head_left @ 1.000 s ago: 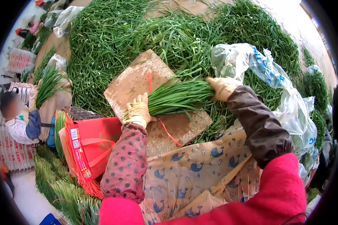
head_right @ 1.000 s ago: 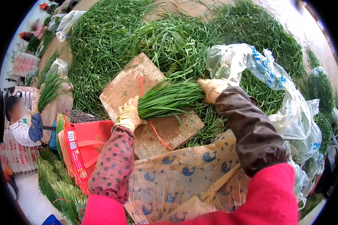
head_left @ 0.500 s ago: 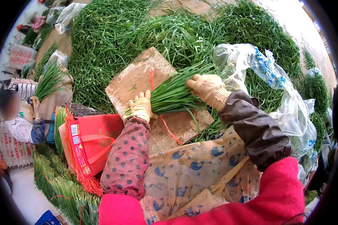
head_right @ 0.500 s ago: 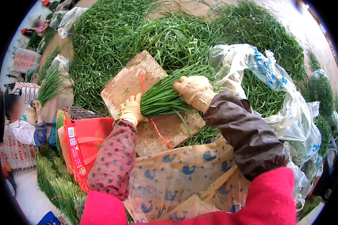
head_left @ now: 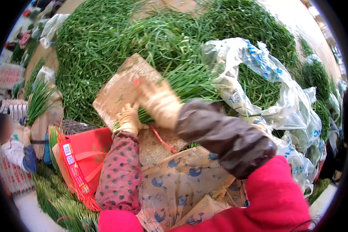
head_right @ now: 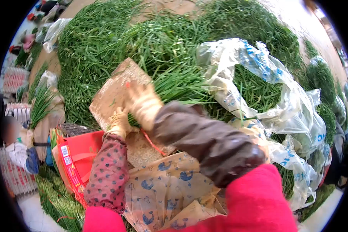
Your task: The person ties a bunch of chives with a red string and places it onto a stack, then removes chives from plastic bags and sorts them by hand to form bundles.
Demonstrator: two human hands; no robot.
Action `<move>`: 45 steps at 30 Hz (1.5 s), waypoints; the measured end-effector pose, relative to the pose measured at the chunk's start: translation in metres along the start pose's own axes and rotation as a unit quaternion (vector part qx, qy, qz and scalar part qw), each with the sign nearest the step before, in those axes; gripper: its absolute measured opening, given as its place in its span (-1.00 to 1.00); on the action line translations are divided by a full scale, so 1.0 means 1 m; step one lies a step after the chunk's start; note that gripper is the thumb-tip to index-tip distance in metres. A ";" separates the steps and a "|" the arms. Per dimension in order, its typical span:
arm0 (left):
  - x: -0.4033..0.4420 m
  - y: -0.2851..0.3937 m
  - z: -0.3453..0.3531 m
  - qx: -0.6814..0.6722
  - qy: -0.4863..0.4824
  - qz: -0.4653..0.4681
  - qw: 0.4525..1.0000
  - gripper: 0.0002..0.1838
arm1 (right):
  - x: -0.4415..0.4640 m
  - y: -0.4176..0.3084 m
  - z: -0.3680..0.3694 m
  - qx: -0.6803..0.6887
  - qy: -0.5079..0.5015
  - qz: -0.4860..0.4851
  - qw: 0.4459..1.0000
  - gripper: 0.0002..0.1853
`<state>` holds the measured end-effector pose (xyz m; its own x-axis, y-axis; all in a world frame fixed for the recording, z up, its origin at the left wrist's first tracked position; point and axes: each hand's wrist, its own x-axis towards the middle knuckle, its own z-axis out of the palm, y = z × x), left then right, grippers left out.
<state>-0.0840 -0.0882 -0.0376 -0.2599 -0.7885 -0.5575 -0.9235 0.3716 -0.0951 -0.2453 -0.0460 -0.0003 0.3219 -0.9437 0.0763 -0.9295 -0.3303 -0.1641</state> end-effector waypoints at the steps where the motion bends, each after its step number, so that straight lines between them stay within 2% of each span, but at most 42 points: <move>1: 0.001 -0.002 0.001 -0.026 -0.008 -0.011 1.000 0.30 | 0.014 -0.006 -0.007 0.080 -0.223 -0.026 0.971 -0.20; 2: 0.001 0.000 -0.002 -0.050 -0.017 -0.024 0.998 0.30 | 0.013 -0.009 0.005 0.039 -0.180 -0.003 0.983 -0.17; 4: -0.002 0.008 -0.002 -0.019 -0.018 -0.035 0.999 0.30 | 0.012 0.020 0.017 0.014 -0.220 0.107 0.969 -0.09; 6: -0.004 0.005 -0.002 -0.046 0.007 -0.030 0.998 0.32 | -0.010 0.060 0.013 0.100 -0.166 0.048 0.980 0.13; 8: -0.002 0.003 -0.005 -0.052 -0.024 -0.033 0.998 0.39 | -0.021 0.094 0.013 0.116 -0.172 0.048 0.977 0.20; 9: -0.001 0.002 -0.005 -0.050 -0.035 -0.036 0.998 0.41 | -0.022 0.099 -0.014 0.114 -0.268 0.137 0.947 0.17; 10: 0.001 0.002 -0.004 -0.049 -0.045 -0.036 0.997 0.43 | -0.031 0.116 0.002 0.108 -0.263 0.178 0.942 0.15; 12: 0.001 0.002 -0.007 -0.055 -0.056 -0.040 0.996 0.46 | -0.041 0.153 0.008 0.150 -0.319 0.172 0.920 -0.05; 13: 0.000 0.002 -0.009 -0.059 -0.064 -0.039 0.995 0.46 | -0.048 0.170 0.019 0.194 -0.324 0.225 0.898 -0.26; 14: 0.000 0.003 -0.011 -0.063 -0.072 -0.038 0.995 0.46 | -0.061 0.170 0.010 0.176 -0.256 0.224 0.923 -0.43; 15: 0.002 0.002 -0.009 -0.059 -0.071 -0.037 0.995 0.48 | -0.073 0.182 0.008 0.203 -0.227 0.246 0.920 -0.50; 16: 0.001 0.002 -0.010 -0.057 -0.069 -0.035 0.995 0.48 | -0.083 0.191 -0.001 0.228 -0.223 0.242 0.916 -0.44; 17: -0.001 0.003 -0.012 -0.059 -0.071 -0.033 0.995 0.49 | -0.090 0.184 -0.034 0.150 -0.239 0.322 0.904 -0.34; 18: -0.002 0.002 -0.014 -0.062 -0.071 -0.032 0.995 0.49 | -0.099 0.178 -0.060 0.071 -0.231 0.353 0.904 -0.30; 20: -0.002 0.002 -0.016 -0.062 -0.068 -0.032 0.995 0.49 | -0.126 0.182 -0.061 -0.074 -0.097 0.327 0.937 -0.33; 22: -0.002 -0.001 -0.011 -0.061 -0.069 -0.033 0.995 0.49 | -0.137 0.179 -0.083 0.019 -0.081 0.341 0.936 -0.37; 23: -0.001 -0.004 -0.008 -0.070 -0.056 -0.025 0.996 0.52 | -0.141 0.175 -0.083 0.038 -0.052 0.325 0.943 -0.45; 25: -0.001 -0.011 -0.004 -0.094 -0.027 0.005 0.995 0.51 | -0.148 0.152 -0.099 0.115 -0.053 0.241 0.962 -0.59; 26: 0.000 -0.018 -0.001 -0.114 -0.014 0.034 0.993 0.48 | -0.152 0.139 -0.096 0.097 -0.037 0.208 0.973 -0.60; 27: 0.005 -0.031 0.011 -0.147 0.055 0.124 0.980 0.47 | -0.163 0.122 -0.099 0.098 0.028 0.172 0.980 -0.61; 28: 0.003 -0.027 -0.004 -0.206 0.050 0.198 0.957 0.48 | -0.175 0.103 -0.120 0.148 0.026 0.174 0.973 -0.63; 29: 0.006 -0.032 0.008 -0.220 0.107 0.279 0.929 0.49 | -0.196 0.095 -0.133 0.182 0.061 0.138 0.972 -0.66; 30: -0.007 -0.021 -0.002 -0.348 0.055 0.264 0.898 0.48 | -0.217 0.087 -0.136 0.218 0.084 0.180 0.956 -0.68; 31: 0.006 -0.036 0.009 -0.223 0.091 0.235 0.942 0.48 | -0.244 0.088 -0.144 0.206 0.098 0.217 0.949 -0.70; 33: 0.015 -0.035 0.013 -0.205 0.131 0.260 0.935 0.52 | -0.310 0.100 -0.163 0.216 0.156 0.305 0.914 -0.71; 34: 0.013 -0.027 0.006 -0.192 0.122 0.233 0.946 0.56 | -0.347 0.111 -0.165 0.213 0.205 0.330 0.896 -0.71; 35: 0.009 -0.015 0.001 -0.150 0.111 0.191 0.964 0.57 | -0.385 0.118 -0.176 0.171 0.215 0.407 0.871 -0.71; 36: 0.003 0.001 -0.004 -0.104 0.099 0.131 0.981 0.56 | -0.423 0.118 -0.188 0.133 0.226 0.474 0.841 -0.72; 38: 0.005 0.016 -0.005 -0.099 0.100 0.140 0.980 0.51 | -0.489 0.101 -0.219 0.200 0.271 0.574 0.746 -0.75; 40: -0.021 0.060 -0.026 -0.069 0.096 0.119 0.986 0.46 | -0.539 0.074 -0.229 0.259 0.326 0.611 0.674 -0.75; 41: -0.035 0.083 -0.036 -0.044 0.089 0.089 0.991 0.41 | -0.555 0.059 -0.231 0.260 0.299 0.627 0.671 -0.76; 43: -0.047 0.118 -0.049 -0.015 0.117 0.111 0.987 0.37 | -0.589 0.033 -0.217 0.233 0.214 0.673 0.669 -0.76; 45: -0.055 0.149 -0.060 0.030 0.172 0.159 0.972 0.26 | -0.613 0.011 -0.192 0.176 0.109 0.687 0.697 -0.81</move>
<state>-0.2243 -0.0187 0.0286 -0.6174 -0.7427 -0.2593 -0.7658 0.6428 -0.0177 -0.4876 0.5326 0.1404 -0.8986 -0.3610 -0.2494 -0.2193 0.8618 -0.4573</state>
